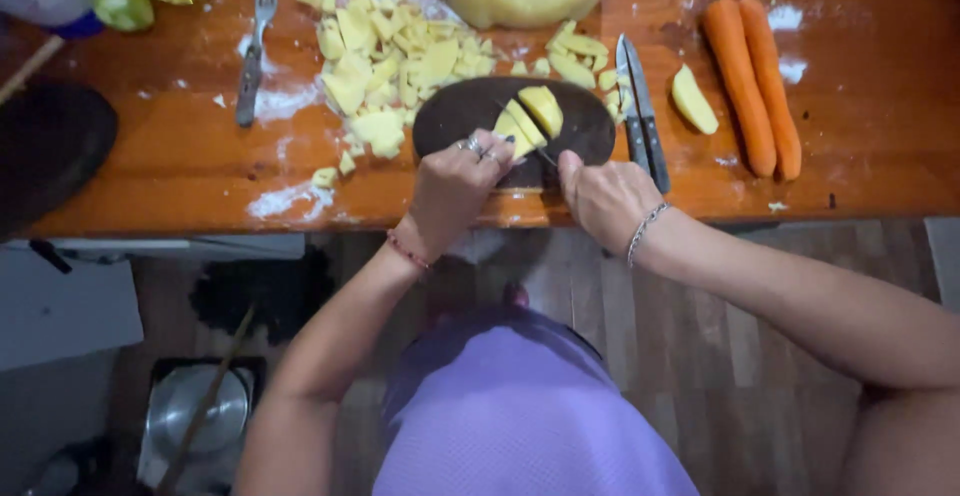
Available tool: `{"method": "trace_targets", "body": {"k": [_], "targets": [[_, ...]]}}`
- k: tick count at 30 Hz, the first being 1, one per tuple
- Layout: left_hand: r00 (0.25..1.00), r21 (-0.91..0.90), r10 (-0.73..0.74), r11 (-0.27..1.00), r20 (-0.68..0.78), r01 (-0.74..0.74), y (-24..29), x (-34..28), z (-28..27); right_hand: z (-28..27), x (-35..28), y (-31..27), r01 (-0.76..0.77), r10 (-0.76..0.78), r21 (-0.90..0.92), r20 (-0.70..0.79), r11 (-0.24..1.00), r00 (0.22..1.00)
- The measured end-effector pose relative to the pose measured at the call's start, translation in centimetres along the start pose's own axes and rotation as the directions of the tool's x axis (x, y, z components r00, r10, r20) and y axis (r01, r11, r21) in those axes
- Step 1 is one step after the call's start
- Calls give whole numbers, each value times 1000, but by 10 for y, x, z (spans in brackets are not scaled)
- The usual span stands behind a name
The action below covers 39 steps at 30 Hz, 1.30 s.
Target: Dice peeled potatoes into small cubes using a knife on a wooden table
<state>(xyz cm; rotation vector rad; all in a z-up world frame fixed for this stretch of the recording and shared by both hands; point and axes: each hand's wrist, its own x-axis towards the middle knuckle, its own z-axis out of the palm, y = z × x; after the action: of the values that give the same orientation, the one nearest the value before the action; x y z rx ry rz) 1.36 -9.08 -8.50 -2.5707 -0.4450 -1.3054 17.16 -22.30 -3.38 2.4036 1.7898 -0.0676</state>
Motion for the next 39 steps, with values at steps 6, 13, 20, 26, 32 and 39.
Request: {"method": "trace_targets", "body": {"k": [6, 13, 20, 26, 32, 39], "targets": [[999, 24, -42, 999, 27, 41, 9, 18, -1, -25, 12, 17, 40, -58, 122, 145, 992, 988], [976, -54, -168, 983, 139, 177, -17, 14, -13, 2, -13, 45, 198, -218, 172, 105, 965, 970], [926, -50, -353, 931, 131, 362, -65, 27, -13, 20, -64, 60, 157, -152, 185, -41, 970, 988], [976, -246, -61, 962, 211, 114, -23, 22, 18, 30, -77, 67, 74, -68, 219, -35, 973, 997], [973, -257, -23, 963, 230, 83, -24, 0, 29, 31, -75, 64, 35, -12, 239, -97, 970, 995], [964, -399, -42, 905, 262, 148, -20, 15, 4, 19, -66, 47, 165, -77, 259, -318, 952, 945]]}}
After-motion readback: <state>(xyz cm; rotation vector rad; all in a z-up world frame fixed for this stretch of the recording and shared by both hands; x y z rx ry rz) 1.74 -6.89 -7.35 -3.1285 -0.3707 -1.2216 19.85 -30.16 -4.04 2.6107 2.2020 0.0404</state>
